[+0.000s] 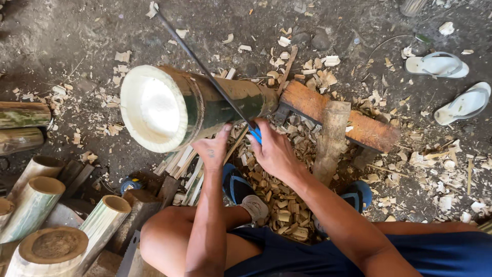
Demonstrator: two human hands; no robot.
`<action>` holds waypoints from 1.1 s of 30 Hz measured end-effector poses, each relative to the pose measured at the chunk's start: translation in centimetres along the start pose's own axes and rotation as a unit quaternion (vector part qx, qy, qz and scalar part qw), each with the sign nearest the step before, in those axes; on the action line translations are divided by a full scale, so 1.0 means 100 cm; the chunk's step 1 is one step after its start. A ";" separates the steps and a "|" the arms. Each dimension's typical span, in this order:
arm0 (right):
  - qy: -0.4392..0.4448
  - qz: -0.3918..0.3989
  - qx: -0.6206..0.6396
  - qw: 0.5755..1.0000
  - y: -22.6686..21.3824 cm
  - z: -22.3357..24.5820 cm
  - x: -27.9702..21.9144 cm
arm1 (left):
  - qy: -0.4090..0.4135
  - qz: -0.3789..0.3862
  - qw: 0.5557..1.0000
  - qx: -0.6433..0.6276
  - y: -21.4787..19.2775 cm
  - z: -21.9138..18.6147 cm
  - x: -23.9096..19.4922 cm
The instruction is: The person splits bamboo staves using a knife and a wooden mallet. They position the knife against a bamboo piece and strike the knife with the mallet to split the material into thin strips.
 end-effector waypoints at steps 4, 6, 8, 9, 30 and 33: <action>0.370 0.099 0.010 0.924 -0.004 -0.088 0.027 | 0.050 0.014 0.979 0.196 -0.009 -0.005 -0.005; 0.402 0.113 -0.014 0.908 -0.006 -0.100 0.032 | -0.167 0.029 0.964 0.203 -0.015 0.023 -0.007; 0.398 0.107 0.098 0.906 -0.002 -0.103 0.028 | -0.084 0.012 0.984 0.158 -0.007 0.014 0.001; 0.372 0.093 0.216 0.898 0.007 -0.099 0.023 | -0.051 -0.001 0.989 0.136 -0.001 0.008 -0.004; 0.340 0.024 0.038 0.939 0.038 -0.125 0.037 | 0.070 -0.100 0.980 0.154 -0.003 -0.017 0.003; 0.300 0.023 -0.077 0.951 0.012 -0.124 0.049 | 0.126 -0.057 0.978 0.153 -0.029 -0.018 0.025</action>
Point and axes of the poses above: each hand's wrist, its own x-axis towards the middle knuckle, its own y-axis out of the palm, z = x × y, the point moved 7 cm from there along x, towards the middle knuckle, and after that the axes turned 15 degrees about y, right-handed, at the moved point
